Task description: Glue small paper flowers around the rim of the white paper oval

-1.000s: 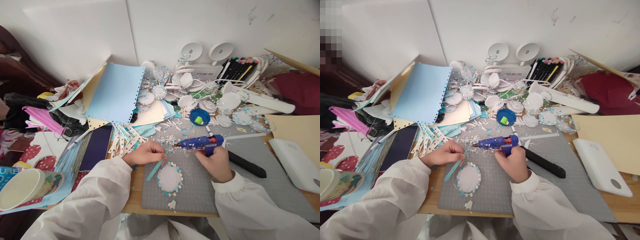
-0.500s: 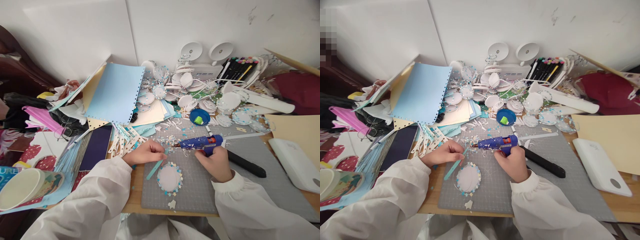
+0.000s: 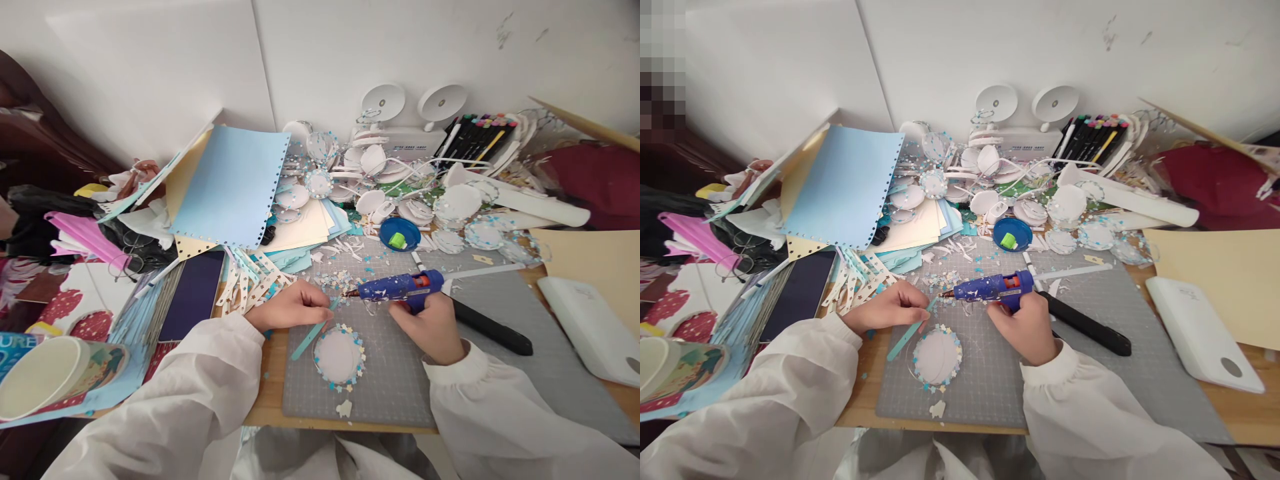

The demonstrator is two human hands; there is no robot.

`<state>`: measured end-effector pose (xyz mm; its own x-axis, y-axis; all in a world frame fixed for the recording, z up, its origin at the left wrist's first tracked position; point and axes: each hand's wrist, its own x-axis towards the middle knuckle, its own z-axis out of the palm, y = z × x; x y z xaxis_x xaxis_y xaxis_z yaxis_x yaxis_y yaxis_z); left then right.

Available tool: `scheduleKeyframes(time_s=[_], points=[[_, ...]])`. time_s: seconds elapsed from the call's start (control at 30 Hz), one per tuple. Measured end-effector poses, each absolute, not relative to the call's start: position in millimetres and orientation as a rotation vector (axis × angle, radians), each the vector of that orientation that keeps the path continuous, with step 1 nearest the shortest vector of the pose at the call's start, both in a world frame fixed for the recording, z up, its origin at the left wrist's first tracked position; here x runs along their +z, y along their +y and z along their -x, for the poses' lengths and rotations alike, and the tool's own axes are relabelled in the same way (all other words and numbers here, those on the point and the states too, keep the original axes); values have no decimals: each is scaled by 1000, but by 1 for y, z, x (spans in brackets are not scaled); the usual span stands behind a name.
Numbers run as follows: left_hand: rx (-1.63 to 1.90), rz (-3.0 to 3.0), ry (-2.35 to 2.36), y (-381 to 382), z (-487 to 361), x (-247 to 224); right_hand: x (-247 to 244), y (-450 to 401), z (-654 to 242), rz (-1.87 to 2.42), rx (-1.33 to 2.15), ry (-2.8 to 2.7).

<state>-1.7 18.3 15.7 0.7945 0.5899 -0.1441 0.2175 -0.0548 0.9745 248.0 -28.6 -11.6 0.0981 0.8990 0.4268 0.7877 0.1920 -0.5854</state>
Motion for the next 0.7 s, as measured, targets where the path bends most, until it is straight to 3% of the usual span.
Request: scheduleKeyframes(time_s=[0.7], points=[[340, -1628, 622, 19, 2, 15, -7, -29, -246, 1624, 224, -1622]])
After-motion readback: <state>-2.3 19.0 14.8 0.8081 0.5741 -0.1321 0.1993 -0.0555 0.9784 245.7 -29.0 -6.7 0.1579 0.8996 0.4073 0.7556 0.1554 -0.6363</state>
